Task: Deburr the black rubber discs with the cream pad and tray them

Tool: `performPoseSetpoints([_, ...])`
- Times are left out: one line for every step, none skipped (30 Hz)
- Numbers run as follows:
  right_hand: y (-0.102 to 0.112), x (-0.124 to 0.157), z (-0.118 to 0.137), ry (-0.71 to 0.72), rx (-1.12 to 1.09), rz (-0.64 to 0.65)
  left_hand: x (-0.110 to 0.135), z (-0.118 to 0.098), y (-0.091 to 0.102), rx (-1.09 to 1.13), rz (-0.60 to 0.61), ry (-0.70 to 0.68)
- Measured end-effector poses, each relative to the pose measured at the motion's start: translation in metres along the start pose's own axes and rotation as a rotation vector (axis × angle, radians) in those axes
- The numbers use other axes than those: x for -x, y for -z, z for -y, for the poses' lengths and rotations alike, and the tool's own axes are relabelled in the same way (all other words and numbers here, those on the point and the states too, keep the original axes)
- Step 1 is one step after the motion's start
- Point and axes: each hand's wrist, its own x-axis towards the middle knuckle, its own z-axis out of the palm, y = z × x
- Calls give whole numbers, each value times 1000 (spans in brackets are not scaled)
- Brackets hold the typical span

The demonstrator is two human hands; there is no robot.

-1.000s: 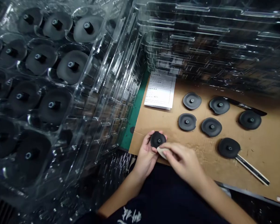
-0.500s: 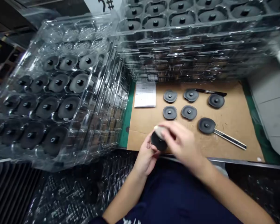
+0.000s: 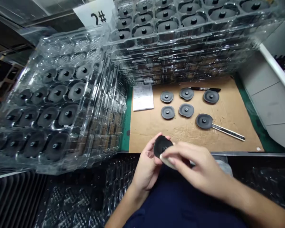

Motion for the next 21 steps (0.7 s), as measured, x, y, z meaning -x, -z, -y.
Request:
performPoseSetpoints([0, -1, 0, -5, 28, -35, 0, 0, -1, -6, -5, -8])
performPoseSetpoints([0, -1, 1, 14, 64, -104, 1, -1, -3, -18, -3, -14])
performPoseSetpoints([-1, -1, 1, 53, 92, -180, 1, -1, -4, -29, 11, -19])
performPoseSetpoints([-1, -1, 1, 98, 99, -232, 1, -2, -5, -38, 33, -22])
performPoseSetpoints([-1, 1, 1, 131, 83, -243, 1, -4, -5, -43, 51, -25])
performPoseSetpoints([-1, 3, 2, 141, 50, -210, 1, -5, -5, -45, 57, -27])
performPoseSetpoints([0, 5, 3, 125, 11, -146, 2, -6, -5, -45, 53, -21])
performPoseSetpoints([1, 5, 3, 87, -21, -78, 2, -6, -5, -41, 43, -12])
performPoseSetpoints([2, 5, 4, 45, -34, -36, 2, -6, -4, -36, 31, -4])
performPoseSetpoints([3, 4, 4, 16, -24, -40, 2, -6, -4, -36, 23, 3])
performPoseSetpoints([4, 2, 3, 12, 5, -85, 2, -5, -5, -37, 23, 10])
performPoseSetpoints([4, 0, 3, 40, 43, -150, 1, -5, -5, -43, 34, 18])
performPoseSetpoints([4, 0, 2, 93, 73, -207, 1, -4, -6, -55, 46, 25])
performPoseSetpoints([4, 1, 2, 151, 90, -236, 1, -5, -7, -66, 58, 32])
performPoseSetpoints([5, 4, 2, 195, 90, -225, 1, -6, -8, -72, 71, 43])
performPoseSetpoints([6, 9, 1, 210, 78, -177, 1, -7, -8, -71, 80, 53])
performPoseSetpoints([8, 14, 1, 188, 64, -114, 1, -8, -7, -62, 87, 65])
performPoseSetpoints([10, 19, 1, 129, 60, -68, 2, -9, -7, -46, 94, 78])
performPoseSetpoints([13, 22, 0, 56, 82, -63, 2, -9, -6, -28, 99, 85])
performPoseSetpoints([15, 23, 0, -7, 132, -96, 2, -8, -6, -16, 97, 89])
performPoseSetpoints([17, 22, 0, -42, 203, -152, 2, -8, -6, -19, 79, 89])
